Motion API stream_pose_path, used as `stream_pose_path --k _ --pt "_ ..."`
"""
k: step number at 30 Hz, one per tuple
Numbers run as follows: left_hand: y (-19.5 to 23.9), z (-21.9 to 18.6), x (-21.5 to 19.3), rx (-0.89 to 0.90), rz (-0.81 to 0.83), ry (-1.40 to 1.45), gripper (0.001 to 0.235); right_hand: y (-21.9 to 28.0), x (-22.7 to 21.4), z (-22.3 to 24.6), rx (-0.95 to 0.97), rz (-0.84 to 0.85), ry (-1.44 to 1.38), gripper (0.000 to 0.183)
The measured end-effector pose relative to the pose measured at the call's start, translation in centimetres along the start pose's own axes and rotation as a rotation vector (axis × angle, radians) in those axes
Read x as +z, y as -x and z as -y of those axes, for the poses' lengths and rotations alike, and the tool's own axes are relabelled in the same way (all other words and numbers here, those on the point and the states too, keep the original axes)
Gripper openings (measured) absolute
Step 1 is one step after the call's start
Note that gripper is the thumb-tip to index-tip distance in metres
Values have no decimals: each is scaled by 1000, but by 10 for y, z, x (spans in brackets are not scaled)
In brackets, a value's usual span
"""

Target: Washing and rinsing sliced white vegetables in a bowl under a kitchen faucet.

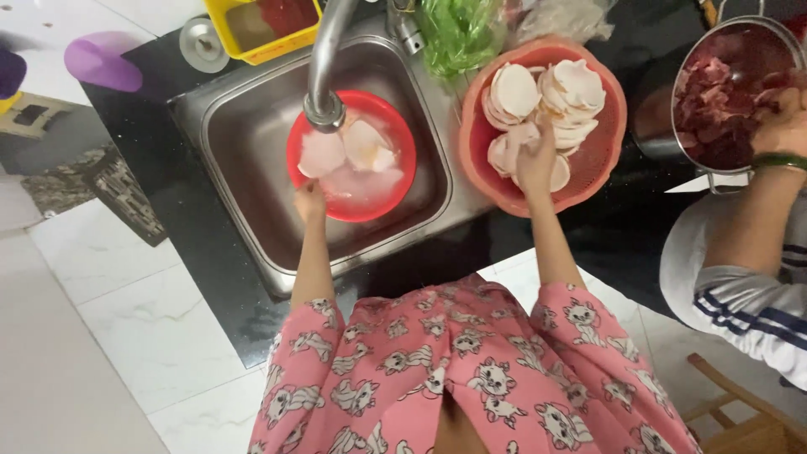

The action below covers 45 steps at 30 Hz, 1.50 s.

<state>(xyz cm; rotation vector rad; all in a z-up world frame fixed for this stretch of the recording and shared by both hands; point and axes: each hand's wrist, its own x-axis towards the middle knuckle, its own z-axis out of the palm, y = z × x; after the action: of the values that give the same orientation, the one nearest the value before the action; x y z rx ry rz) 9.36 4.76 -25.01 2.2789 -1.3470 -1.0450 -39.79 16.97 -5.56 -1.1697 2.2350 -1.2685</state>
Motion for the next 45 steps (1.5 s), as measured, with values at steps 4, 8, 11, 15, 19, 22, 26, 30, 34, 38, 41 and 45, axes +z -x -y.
stream_pose_path --k 4,8,11,15,19,22,26,30,34,38,41,45 --pt "20 -67 -30 169 -108 -237 29 31 -21 43 -9 -46 110 80" --pt "26 -94 -38 435 194 -709 71 66 -16 64 -60 -44 83 56" --pt "1 -76 -2 431 276 -809 84 81 -15 68 -92 88 -35 47" --pt "-3 -96 20 182 360 -904 61 113 -13 57 -42 194 -49 43" --pt "-30 -81 54 118 369 -952 48 128 -5 48 -24 156 -44 31" --pt "-41 -49 61 274 280 -754 44 135 -3 53 -74 127 -53 29" --pt "-13 -67 15 156 242 -56 58 129 3 78 -73 164 -101 32" --pt "-8 -56 -4 245 313 131 51 125 23 85 38 279 -219 37" --pt "-5 -65 -18 275 304 219 29 113 66 115 69 395 -293 40" --pt "62 -138 -69 603 209 145 8 89 128 144 456 616 -557 33" --pt "110 -190 -102 805 142 181 41 67 180 170 731 706 -786 69" --pt "162 -237 -126 689 105 210 40 46 209 202 757 660 -972 71"
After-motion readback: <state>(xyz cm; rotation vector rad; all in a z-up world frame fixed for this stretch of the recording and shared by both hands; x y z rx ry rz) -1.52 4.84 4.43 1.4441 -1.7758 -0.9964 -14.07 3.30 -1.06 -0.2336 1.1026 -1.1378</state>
